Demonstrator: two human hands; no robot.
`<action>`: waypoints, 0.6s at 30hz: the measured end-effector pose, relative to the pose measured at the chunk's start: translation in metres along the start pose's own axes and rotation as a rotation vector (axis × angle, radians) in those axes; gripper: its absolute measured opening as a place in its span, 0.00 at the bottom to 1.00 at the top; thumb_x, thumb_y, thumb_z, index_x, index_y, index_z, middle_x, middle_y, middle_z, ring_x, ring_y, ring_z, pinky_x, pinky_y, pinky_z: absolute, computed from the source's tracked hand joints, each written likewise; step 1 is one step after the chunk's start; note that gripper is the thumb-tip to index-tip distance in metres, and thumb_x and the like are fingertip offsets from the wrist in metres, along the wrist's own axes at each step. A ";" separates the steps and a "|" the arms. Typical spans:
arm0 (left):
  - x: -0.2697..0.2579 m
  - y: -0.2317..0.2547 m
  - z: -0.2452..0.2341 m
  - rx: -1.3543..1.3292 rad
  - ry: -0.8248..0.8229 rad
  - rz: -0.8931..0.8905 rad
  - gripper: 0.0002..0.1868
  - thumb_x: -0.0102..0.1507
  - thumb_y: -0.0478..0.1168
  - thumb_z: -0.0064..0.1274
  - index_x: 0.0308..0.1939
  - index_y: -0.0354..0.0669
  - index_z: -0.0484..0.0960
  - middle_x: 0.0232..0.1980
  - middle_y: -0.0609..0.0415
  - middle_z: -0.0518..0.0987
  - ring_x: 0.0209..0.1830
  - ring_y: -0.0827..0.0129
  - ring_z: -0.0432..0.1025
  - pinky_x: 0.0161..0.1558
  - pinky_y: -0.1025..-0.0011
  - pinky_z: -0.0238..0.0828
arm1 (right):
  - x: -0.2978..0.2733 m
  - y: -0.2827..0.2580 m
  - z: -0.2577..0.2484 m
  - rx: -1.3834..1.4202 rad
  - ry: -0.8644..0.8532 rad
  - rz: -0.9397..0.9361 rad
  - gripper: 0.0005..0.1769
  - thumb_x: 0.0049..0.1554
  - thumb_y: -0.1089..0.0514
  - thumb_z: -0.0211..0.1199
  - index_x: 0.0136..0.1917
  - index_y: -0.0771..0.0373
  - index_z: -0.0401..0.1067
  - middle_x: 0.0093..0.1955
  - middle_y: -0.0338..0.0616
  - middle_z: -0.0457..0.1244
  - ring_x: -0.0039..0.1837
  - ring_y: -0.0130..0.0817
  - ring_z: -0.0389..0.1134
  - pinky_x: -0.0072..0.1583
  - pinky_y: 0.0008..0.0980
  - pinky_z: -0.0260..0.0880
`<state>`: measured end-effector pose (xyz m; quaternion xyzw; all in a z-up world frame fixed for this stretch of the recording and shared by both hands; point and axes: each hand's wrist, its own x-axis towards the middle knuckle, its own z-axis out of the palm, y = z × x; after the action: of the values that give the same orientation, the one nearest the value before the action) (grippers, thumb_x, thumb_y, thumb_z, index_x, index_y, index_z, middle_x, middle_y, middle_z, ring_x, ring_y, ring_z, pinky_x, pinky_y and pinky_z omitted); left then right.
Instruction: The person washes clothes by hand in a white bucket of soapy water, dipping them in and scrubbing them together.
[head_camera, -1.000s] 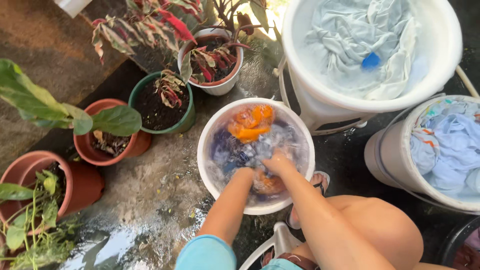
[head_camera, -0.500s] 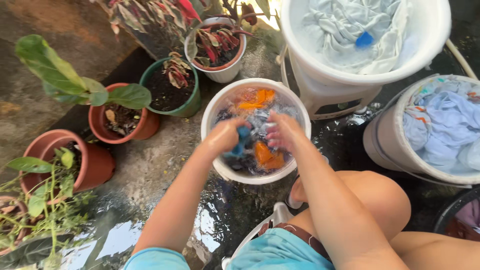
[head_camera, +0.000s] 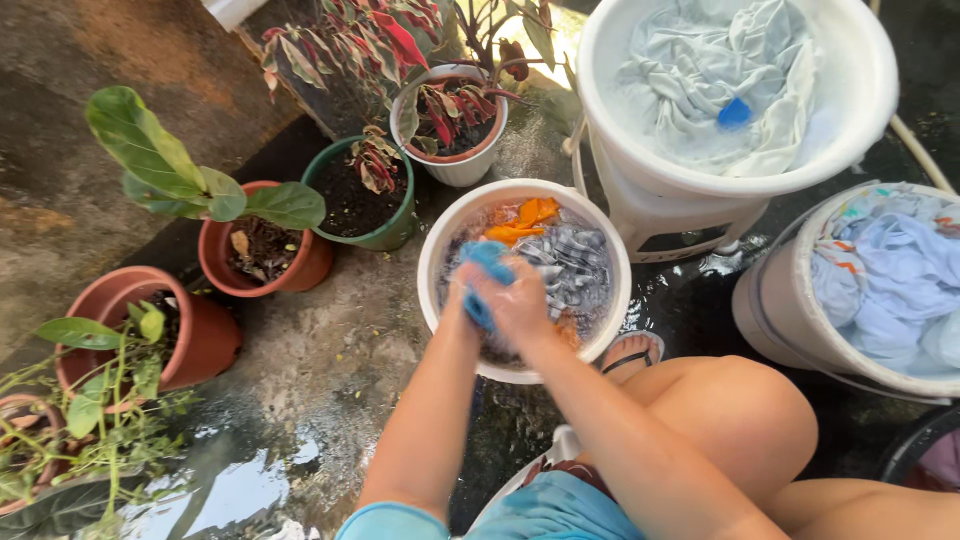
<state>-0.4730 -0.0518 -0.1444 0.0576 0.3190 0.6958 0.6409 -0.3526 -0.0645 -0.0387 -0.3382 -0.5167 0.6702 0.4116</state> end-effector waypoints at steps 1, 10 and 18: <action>0.012 -0.020 -0.011 -0.086 -0.064 0.047 0.19 0.63 0.57 0.56 0.47 0.49 0.79 0.39 0.57 0.80 0.38 0.67 0.75 0.42 0.66 0.75 | 0.000 0.000 -0.002 -0.231 0.104 -0.025 0.22 0.54 0.42 0.73 0.48 0.64 0.79 0.48 0.54 0.71 0.47 0.44 0.72 0.51 0.40 0.72; 0.004 -0.052 0.009 0.984 0.498 -0.108 0.29 0.70 0.56 0.56 0.37 0.26 0.80 0.29 0.49 0.72 0.29 0.61 0.64 0.33 0.57 0.60 | 0.063 0.038 -0.082 -0.797 0.625 0.016 0.26 0.58 0.41 0.66 0.45 0.71 0.76 0.45 0.61 0.68 0.50 0.59 0.69 0.54 0.50 0.68; -0.007 -0.063 0.006 1.691 0.373 0.215 0.36 0.55 0.50 0.60 0.62 0.32 0.73 0.56 0.27 0.73 0.53 0.41 0.70 0.53 0.50 0.69 | 0.032 0.127 -0.108 -1.090 0.375 0.035 0.37 0.56 0.39 0.66 0.66 0.69 0.65 0.67 0.74 0.55 0.67 0.69 0.57 0.67 0.56 0.58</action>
<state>-0.4151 -0.0573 -0.1697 0.4288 0.8211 0.2806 0.2513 -0.2973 -0.0067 -0.1885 -0.6229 -0.7001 0.2426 0.2512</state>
